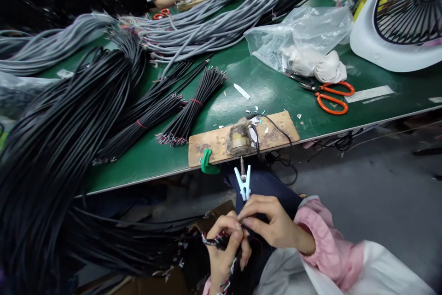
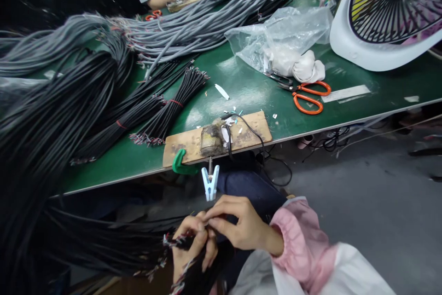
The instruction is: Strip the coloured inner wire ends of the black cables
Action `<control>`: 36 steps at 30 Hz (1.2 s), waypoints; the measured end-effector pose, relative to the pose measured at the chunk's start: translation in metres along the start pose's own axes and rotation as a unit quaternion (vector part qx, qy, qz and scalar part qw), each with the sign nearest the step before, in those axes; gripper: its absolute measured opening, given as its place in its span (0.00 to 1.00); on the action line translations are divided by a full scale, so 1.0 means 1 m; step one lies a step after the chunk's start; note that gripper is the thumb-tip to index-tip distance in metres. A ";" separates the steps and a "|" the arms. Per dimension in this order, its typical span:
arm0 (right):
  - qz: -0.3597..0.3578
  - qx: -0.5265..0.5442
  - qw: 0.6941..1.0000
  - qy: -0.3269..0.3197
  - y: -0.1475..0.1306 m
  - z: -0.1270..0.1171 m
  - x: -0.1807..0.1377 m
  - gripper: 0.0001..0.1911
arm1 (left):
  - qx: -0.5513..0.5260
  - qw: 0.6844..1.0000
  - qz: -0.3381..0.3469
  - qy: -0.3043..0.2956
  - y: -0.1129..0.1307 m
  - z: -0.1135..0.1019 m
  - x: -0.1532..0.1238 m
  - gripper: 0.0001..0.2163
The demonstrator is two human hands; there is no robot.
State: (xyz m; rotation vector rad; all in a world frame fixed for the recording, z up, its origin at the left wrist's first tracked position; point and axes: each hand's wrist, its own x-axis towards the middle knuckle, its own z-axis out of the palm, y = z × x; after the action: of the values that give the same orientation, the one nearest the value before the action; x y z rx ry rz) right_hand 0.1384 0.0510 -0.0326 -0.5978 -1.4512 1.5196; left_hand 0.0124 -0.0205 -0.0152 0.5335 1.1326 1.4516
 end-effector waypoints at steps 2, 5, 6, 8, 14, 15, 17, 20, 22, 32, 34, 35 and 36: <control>-0.047 -0.086 0.995 -0.004 -0.006 -0.001 0.000 0.09 | 0.018 1.000 -0.004 0.018 0.002 0.001 0.002 0.09; -0.060 -0.130 0.989 -0.019 -0.009 -0.004 0.002 0.08 | 0.065 0.997 0.016 0.038 0.007 0.004 0.004 0.07; -0.051 -0.116 0.992 -0.019 -0.009 -0.006 0.003 0.08 | 0.087 0.995 0.035 0.040 0.009 0.006 0.005 0.07; -0.016 -0.055 0.998 -0.001 -0.005 -0.011 0.008 0.09 | 0.139 0.985 0.094 0.036 0.013 0.009 0.006 0.05; 0.125 0.180 0.975 0.040 0.013 -0.013 0.040 0.27 | 0.287 0.897 0.337 0.000 0.020 0.023 0.015 0.08; 0.133 0.223 0.965 0.034 0.014 -0.010 0.045 0.30 | 0.299 0.880 0.369 0.001 0.020 0.025 0.017 0.09; 0.151 0.300 0.942 0.015 0.015 -0.004 0.054 0.32 | 0.305 0.860 0.408 0.017 0.019 0.031 0.021 0.10; 0.167 0.355 0.919 0.026 0.015 0.003 0.060 0.31 | 0.304 0.850 0.429 0.033 0.015 0.035 0.026 0.09; 0.168 0.361 0.916 0.039 0.014 0.004 0.061 0.30 | 0.304 0.852 0.426 0.032 0.013 0.035 0.029 0.10; 0.209 0.428 0.879 -0.006 0.020 0.002 0.057 0.33 | 0.304 0.868 0.391 0.032 0.008 0.033 0.034 0.06; 0.224 0.445 0.867 -0.004 0.028 0.000 0.052 0.34 | 0.305 0.865 0.396 0.034 0.009 0.034 0.034 0.06; 0.229 0.449 0.864 0.006 0.032 -0.001 0.049 0.33 | 0.304 0.865 0.397 0.035 0.010 0.035 0.033 0.06; 0.232 0.449 0.863 0.020 0.036 -0.003 0.046 0.32 | 0.303 0.866 0.396 0.036 0.010 0.035 0.033 0.06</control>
State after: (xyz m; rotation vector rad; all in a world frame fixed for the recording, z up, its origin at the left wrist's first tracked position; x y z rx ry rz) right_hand 0.1099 0.0958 -0.0559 -0.3891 -0.4254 2.3029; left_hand 0.0293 0.0234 -0.0004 1.5386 1.5294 1.7819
